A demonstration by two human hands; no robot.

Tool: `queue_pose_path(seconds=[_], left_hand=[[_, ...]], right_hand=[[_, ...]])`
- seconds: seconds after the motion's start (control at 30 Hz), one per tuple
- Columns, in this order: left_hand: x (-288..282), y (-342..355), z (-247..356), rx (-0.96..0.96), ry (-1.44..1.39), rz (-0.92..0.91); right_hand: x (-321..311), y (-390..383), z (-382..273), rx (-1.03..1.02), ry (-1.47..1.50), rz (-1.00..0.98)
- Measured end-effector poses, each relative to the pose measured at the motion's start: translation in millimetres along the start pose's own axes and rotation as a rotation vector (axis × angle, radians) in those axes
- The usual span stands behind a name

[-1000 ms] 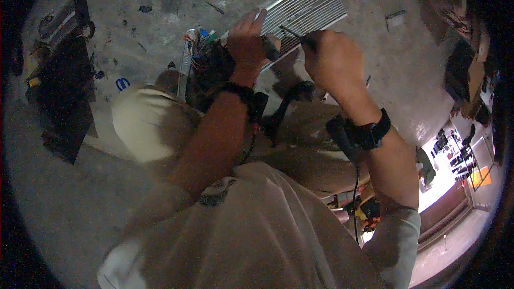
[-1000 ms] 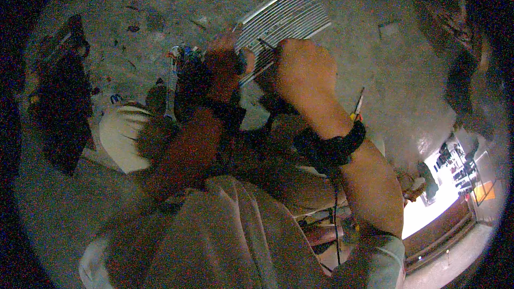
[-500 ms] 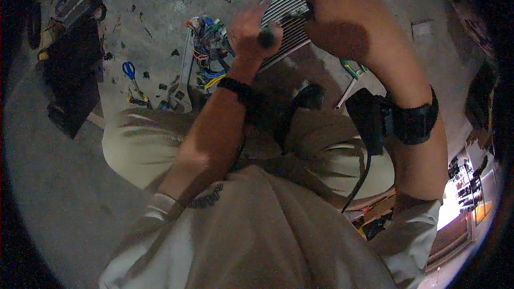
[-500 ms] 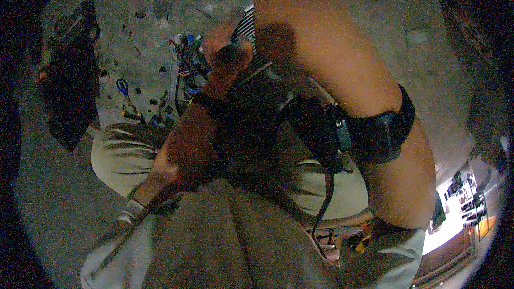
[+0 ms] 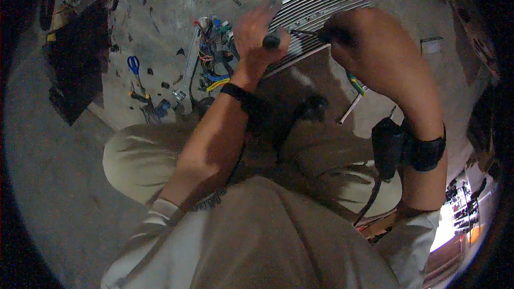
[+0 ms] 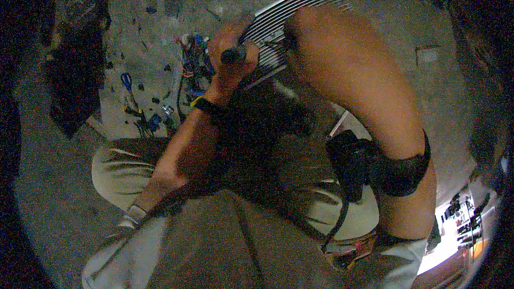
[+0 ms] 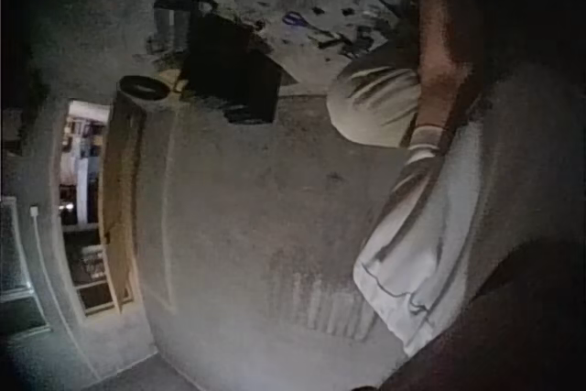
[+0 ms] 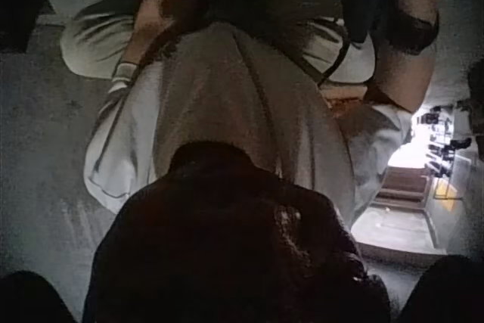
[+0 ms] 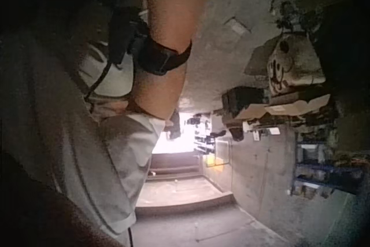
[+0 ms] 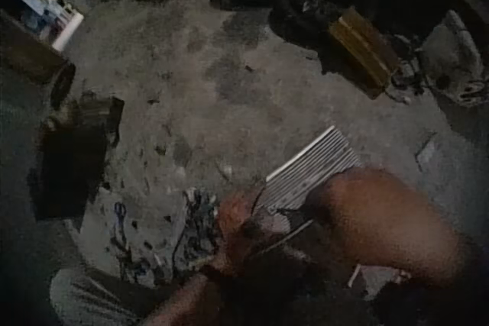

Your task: Repairing an electronic component using various tools.

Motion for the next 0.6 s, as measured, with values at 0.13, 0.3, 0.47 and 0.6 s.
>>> queue_pose_path(seconds=[0.13,0.3,0.47,0.6], left_hand=[[-0.9,-1.0,0.0,-0.011,0.005,-0.001],[3.9,-4.0,-3.8,-0.02,0.022,-0.041],[5.4,-3.3,-6.3,-0.027,0.037,-0.065],[1.9,-3.4,-11.8,-0.101,0.014,-0.061]], right_hand=[[1.7,-1.1,1.9,0.012,0.034,-0.001],[-0.3,-2.1,-1.0,-0.034,0.059,0.012],[0.8,-0.9,1.4,-0.04,0.08,0.009],[-0.7,-2.7,-0.1,-0.089,0.108,0.048]])
Point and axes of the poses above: each hand's wrist, its own y-axis towards the middle knuckle, its own x-axis out of the palm, z = x × y, the point moved 10 cm from there along y, towards the middle knuckle, and after that the axes turned 11 degrees about x, right-handed, at the moved point
